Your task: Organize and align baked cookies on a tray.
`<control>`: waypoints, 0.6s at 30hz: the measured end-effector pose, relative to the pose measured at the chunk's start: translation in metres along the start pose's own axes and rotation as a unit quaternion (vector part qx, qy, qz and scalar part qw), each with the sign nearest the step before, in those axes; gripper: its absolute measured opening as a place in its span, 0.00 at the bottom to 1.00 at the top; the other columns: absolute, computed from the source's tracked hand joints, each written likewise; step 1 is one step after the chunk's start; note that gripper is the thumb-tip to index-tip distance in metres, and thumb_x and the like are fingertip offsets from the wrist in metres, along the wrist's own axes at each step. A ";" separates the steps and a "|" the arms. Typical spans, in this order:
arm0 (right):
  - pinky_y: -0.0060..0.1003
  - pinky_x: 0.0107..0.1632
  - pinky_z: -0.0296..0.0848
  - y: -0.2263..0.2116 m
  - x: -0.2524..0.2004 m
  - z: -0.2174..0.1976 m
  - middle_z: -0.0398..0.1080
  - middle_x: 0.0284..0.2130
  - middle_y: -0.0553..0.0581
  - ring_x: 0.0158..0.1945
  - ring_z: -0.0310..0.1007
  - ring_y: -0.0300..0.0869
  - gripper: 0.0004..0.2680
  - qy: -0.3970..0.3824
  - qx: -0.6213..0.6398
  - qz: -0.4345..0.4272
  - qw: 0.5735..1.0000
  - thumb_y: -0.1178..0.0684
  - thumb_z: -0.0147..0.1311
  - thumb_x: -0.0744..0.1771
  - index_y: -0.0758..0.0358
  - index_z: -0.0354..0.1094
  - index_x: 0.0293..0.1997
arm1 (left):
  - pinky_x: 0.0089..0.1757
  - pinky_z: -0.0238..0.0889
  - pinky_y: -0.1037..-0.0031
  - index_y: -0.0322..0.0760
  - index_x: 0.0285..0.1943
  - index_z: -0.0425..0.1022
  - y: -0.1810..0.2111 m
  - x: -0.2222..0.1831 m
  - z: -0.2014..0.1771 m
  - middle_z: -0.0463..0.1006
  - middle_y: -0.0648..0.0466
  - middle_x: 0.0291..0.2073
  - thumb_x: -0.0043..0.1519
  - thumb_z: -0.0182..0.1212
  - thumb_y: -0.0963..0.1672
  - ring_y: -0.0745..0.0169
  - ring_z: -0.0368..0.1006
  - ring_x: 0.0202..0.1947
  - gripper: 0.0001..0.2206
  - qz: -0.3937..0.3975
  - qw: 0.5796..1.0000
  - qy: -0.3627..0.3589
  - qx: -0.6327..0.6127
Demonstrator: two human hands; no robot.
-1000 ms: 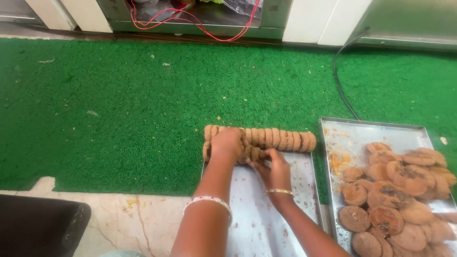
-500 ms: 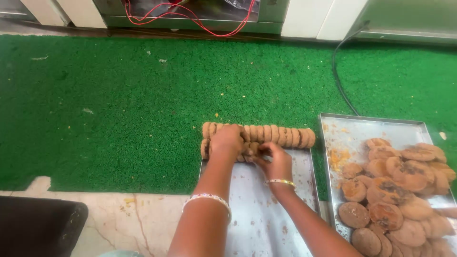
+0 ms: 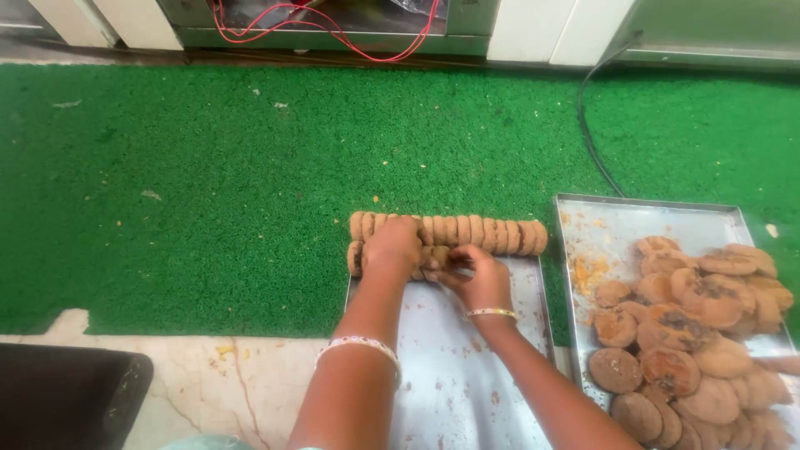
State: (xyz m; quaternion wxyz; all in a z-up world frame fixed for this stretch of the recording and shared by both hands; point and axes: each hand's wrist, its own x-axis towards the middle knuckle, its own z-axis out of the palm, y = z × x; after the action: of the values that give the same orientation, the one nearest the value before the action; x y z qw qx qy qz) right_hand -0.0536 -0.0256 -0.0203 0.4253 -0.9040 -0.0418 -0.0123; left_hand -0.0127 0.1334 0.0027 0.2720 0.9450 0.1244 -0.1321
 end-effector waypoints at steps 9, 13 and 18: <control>0.40 0.47 0.78 0.031 0.004 -0.029 0.80 0.39 0.60 0.42 0.82 0.47 0.13 0.054 -0.016 -0.054 0.997 0.53 0.70 0.60 0.64 0.75 0.43 | 0.52 0.69 0.62 0.44 0.42 0.79 0.036 -0.030 -0.017 0.80 0.52 0.49 0.46 0.80 0.47 0.52 0.76 0.53 0.18 0.031 0.999 0.009 0.008; 0.39 0.46 0.80 0.055 0.021 -0.067 0.80 0.36 0.60 0.40 0.83 0.47 0.07 0.072 -0.012 -0.063 0.995 0.57 0.64 0.62 0.63 0.75 0.41 | 0.50 0.72 0.62 0.39 0.44 0.78 0.058 -0.013 0.014 0.84 0.46 0.44 0.48 0.79 0.48 0.49 0.81 0.48 0.20 0.065 0.997 -0.037 0.005; 0.47 0.47 0.76 0.065 0.032 -0.140 0.78 0.38 0.64 0.42 0.79 0.56 0.06 0.124 -0.128 -0.061 0.982 0.60 0.58 0.63 0.62 0.77 0.40 | 0.51 0.68 0.61 0.39 0.45 0.80 0.104 0.005 0.064 0.80 0.47 0.47 0.47 0.80 0.43 0.48 0.75 0.51 0.19 0.178 0.983 -0.041 0.018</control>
State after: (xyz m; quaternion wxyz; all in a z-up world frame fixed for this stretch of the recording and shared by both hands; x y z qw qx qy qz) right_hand -0.0140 -0.1730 0.0210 0.3060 -0.9383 -0.0420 -0.1554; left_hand 0.0121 0.0137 -0.0015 0.2794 0.9505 -0.0591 -0.1223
